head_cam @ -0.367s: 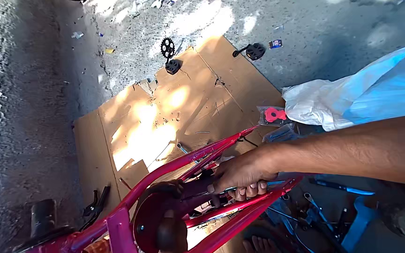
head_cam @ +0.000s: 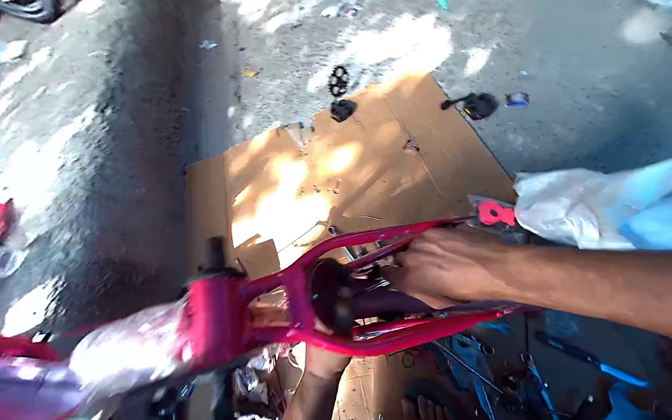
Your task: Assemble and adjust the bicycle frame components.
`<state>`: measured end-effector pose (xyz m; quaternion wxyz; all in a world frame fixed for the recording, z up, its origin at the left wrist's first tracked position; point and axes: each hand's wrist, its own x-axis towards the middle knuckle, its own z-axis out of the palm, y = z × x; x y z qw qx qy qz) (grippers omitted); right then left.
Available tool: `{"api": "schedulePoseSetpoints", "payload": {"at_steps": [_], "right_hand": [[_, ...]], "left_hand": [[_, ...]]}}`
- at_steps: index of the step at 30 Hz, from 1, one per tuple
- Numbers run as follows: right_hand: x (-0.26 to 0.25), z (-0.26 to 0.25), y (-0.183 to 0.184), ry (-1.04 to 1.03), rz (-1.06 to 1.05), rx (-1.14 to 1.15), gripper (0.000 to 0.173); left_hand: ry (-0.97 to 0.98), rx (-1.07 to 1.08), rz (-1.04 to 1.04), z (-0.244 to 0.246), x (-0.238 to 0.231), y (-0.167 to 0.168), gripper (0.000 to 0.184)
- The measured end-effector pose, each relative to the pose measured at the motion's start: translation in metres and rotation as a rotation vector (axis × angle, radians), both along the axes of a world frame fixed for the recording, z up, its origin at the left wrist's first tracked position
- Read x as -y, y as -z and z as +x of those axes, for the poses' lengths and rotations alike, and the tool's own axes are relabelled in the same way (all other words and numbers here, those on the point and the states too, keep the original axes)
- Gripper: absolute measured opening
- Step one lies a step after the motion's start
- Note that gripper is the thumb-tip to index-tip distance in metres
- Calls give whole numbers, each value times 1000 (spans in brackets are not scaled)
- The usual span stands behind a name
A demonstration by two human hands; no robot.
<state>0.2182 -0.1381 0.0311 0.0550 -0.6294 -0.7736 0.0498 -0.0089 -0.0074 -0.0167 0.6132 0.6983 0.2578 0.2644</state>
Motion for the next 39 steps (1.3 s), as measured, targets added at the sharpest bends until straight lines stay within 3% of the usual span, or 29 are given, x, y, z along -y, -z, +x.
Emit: {"api": "schedulePoseSetpoints", "payload": {"at_steps": [1,3,6,10,15,18,19,23,24,27,28,30,32,34,36,39], "right_hand": [[-1,2,2,12,-45,-54,19],[-4,6,1,52,-192,-146,25],[-5,5,-14,144,-342,-161,28],[3,-3,-25,156,-113,7,26],[8,-16,-47,276,-229,120,24],[0,-11,-41,358,-491,-238,22],[-1,-12,-38,362,-483,-263,21],[0,-24,-38,247,-205,42,19],[0,-24,-42,275,-250,1,18],[2,-10,-61,532,-663,-339,23],[8,-4,-66,568,-723,-291,25],[28,-2,-85,635,-636,-154,29],[65,-16,-104,713,-406,-226,28],[102,-43,-119,714,-251,-307,40],[126,-77,-112,610,-170,-536,48],[115,-132,-77,457,-186,-788,44]], "left_hand": [[31,101,44,5,-2,-17,47],[87,62,79,9,-9,-40,36],[322,-274,169,6,-25,-73,20],[482,-379,383,4,-32,-109,16],[528,-324,509,7,-38,-106,24],[567,-245,467,10,-44,-97,26],[575,-234,455,10,-45,-95,29],[544,-303,409,9,-46,-92,40],[543,-311,406,9,-46,-92,39],[533,-395,416,10,-47,-90,39],[528,-391,419,11,-47,-89,37],[535,-364,412,7,-48,-90,37],[531,-365,380,-6,-47,-94,44],[500,-402,367,-24,-46,-91,46],[431,-499,346,-49,-35,-88,44],[307,-538,197,-81,6,-86,26]]}}
